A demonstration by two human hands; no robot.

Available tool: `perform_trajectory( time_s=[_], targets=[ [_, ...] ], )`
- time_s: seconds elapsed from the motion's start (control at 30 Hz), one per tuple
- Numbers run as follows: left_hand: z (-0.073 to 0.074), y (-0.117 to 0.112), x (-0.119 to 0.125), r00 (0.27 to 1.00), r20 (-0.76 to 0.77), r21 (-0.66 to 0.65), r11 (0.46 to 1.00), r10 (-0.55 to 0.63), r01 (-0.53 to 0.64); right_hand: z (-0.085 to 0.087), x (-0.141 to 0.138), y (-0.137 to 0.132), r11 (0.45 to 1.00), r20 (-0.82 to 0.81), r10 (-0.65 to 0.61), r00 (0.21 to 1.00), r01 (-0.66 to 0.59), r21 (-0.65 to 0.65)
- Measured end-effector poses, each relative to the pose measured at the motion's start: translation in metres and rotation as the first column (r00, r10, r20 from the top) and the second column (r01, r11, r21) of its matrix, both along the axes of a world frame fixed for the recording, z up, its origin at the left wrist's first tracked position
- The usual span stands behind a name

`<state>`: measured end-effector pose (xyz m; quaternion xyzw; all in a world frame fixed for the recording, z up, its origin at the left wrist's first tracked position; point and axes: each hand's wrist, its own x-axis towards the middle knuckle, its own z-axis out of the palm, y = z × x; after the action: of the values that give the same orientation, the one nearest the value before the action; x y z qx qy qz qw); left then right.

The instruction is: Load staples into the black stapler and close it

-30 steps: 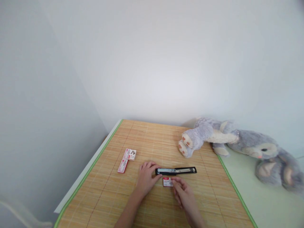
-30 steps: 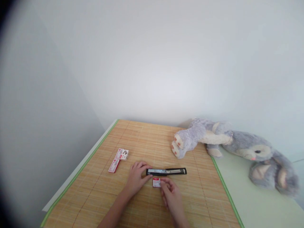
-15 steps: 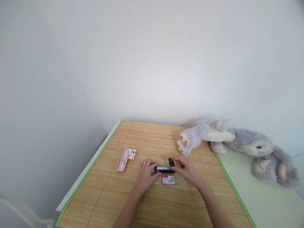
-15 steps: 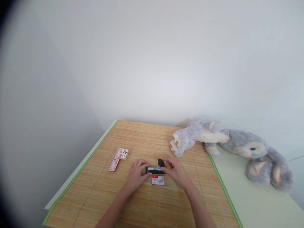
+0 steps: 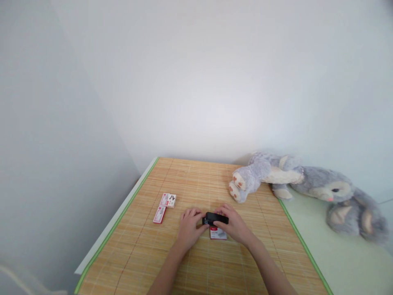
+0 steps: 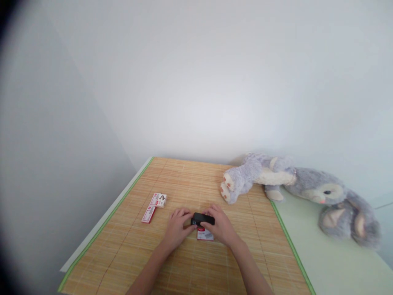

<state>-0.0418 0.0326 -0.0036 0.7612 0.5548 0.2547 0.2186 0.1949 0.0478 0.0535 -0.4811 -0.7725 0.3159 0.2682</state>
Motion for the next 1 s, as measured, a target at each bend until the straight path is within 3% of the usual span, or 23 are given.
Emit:
perform_trajectory(
  time_s=[0.13, 0.3, 0.53, 0.67, 0.77, 0.87, 1.0],
  targets=[
    [0.002, -0.001, 0.000, 1.000, 0.004, 0.001, 1.000, -0.006, 0.006, -0.006, 0.014, -0.005, 0.999, -0.183, -0.042, 0.982, 0.040, -0.011],
    [0.002, -0.001, 0.000, 1.000, 0.006, -0.005, 1.000, -0.003, 0.003, -0.018, 0.034, -0.022, 0.982, -0.386, -0.157, 0.909, 0.101, -0.160],
    [0.001, 0.002, 0.000, 1.000, 0.006, -0.014, 1.000, -0.006, 0.006, -0.027, 0.065, -0.045, 0.946, -0.455, -0.299, 0.839, 0.196, -0.260],
    [0.001, 0.002, -0.001, 1.000, 0.009, -0.012, 1.000, -0.009, 0.009, -0.019, 0.060, -0.041, 0.958, -0.407, -0.258, 0.876, 0.177, -0.227],
    [0.002, 0.001, -0.001, 1.000, 0.012, -0.007, 1.000, -0.010, 0.010, -0.007, 0.040, -0.027, 0.986, -0.268, -0.162, 0.950, 0.142, -0.092],
    [0.001, 0.001, 0.000, 1.000, 0.014, -0.002, 1.000, -0.003, 0.003, 0.003, 0.013, -0.012, 0.999, -0.080, -0.020, 0.997, 0.023, 0.034],
    [0.000, 0.000, 0.001, 1.000, 0.023, -0.001, 1.000, 0.010, -0.010, 0.003, -0.011, 0.000, 0.999, 0.019, 0.015, 1.000, -0.016, 0.034]
  ],
)
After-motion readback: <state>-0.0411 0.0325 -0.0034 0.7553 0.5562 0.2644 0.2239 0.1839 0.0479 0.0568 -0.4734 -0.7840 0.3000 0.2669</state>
